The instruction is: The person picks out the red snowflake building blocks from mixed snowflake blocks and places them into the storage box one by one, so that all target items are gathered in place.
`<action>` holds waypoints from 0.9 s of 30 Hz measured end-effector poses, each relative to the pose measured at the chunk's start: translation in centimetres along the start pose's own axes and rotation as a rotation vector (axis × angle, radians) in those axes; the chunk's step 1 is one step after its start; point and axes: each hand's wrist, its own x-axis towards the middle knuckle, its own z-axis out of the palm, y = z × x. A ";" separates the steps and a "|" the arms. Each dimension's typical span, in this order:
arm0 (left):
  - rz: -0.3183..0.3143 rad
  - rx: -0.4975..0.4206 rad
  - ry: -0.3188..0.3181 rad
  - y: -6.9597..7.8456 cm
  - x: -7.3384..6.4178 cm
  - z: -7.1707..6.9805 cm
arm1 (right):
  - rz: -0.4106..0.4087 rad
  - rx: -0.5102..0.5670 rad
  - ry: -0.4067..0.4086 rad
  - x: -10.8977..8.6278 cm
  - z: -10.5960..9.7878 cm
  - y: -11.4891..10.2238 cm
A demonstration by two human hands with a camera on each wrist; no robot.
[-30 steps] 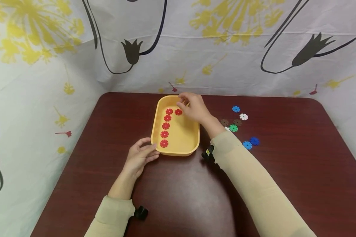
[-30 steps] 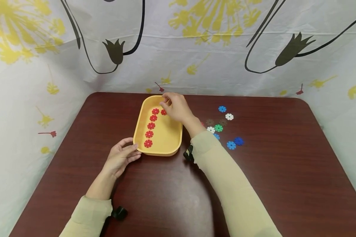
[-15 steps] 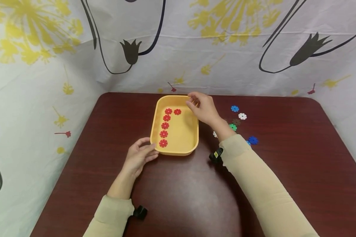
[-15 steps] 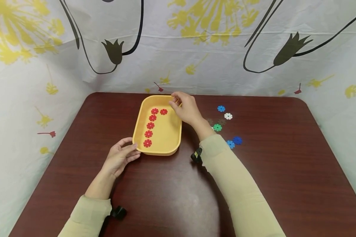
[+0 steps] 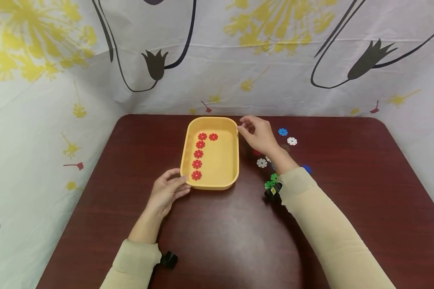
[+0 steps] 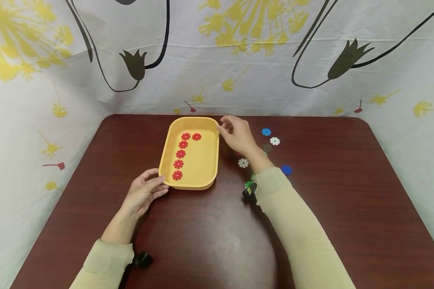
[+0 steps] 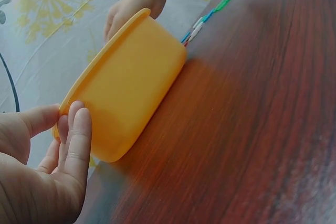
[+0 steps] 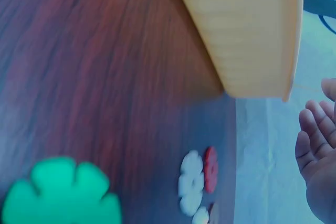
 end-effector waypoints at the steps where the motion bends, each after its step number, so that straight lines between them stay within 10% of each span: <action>1: -0.001 0.000 0.001 0.0 0.0 0.0 | 0.009 -0.004 -0.014 -0.2 -0.1 0.2; 27: -0.004 -0.008 -0.003 0.0 0.0 -0.1 | 0.102 -0.096 -0.200 -2.9 -1.5 4.3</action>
